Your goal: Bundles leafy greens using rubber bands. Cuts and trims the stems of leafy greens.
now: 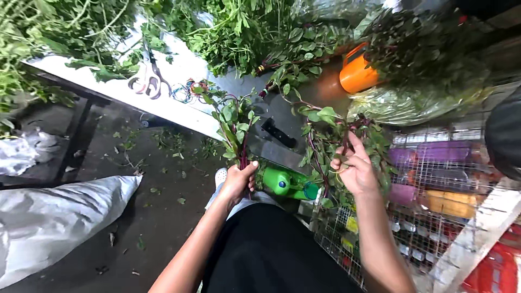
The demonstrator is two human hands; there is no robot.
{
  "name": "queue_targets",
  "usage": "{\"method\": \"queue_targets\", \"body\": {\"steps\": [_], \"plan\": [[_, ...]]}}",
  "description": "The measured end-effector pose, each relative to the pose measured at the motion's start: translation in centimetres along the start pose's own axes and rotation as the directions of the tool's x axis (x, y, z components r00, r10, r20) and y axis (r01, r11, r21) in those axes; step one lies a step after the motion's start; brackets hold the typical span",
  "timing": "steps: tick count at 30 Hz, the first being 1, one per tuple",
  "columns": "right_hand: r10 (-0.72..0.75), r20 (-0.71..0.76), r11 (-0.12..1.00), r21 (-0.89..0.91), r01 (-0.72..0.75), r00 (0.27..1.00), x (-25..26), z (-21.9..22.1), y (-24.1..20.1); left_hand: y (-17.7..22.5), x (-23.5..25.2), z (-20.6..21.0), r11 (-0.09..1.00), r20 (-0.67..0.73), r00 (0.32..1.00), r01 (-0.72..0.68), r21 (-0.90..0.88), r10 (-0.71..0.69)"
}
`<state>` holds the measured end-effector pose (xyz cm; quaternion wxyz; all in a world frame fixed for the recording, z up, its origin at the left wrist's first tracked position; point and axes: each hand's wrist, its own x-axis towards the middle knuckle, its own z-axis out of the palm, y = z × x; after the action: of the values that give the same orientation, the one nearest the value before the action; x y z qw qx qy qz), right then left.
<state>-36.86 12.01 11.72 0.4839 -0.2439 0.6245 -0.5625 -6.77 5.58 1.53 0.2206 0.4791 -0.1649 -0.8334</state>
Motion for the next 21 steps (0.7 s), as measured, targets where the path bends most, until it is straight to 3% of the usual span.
{"method": "queue_targets", "body": {"steps": [4, 10, 13, 17, 19, 21], "plan": [[-0.013, 0.001, 1.000, -0.015, 0.013, 1.000, -1.3, 2.4, 1.1, 0.4, -0.7, -0.5, 1.000, 0.015, 1.000, 0.005, 0.018, -0.005], [0.187, -0.187, 0.981, 0.088, -0.174, 0.964, -2.6, 6.2, 4.0, 0.3, -0.6, -0.8, 0.999, 0.046, 0.999, 0.021, 0.034, -0.022], [0.024, -0.135, 0.996, 0.087, -0.012, 0.991, -4.5, 7.7, 4.3, -0.1, -0.5, -1.3, 0.999, 0.056, 0.998, 0.038, 0.033, -0.040], [-0.208, 0.016, 0.974, -0.090, 0.208, 0.978, -6.3, 10.5, 4.7, -0.8, -0.5, -2.1, 0.998, 0.069, 0.996, 0.050, 0.048, -0.053], [-0.226, 0.088, 0.944, -0.227, 0.241, 0.970, -6.4, 12.4, 5.7, -1.1, -0.6, -2.4, 0.998, 0.098, 0.994, 0.045, 0.053, -0.050], [-0.145, 0.100, 0.911, -0.375, 0.172, 0.984, -6.6, 14.4, 7.0, -1.4, -0.8, -2.7, 0.999, 0.143, 0.989, 0.037, 0.025, -0.040]]}}
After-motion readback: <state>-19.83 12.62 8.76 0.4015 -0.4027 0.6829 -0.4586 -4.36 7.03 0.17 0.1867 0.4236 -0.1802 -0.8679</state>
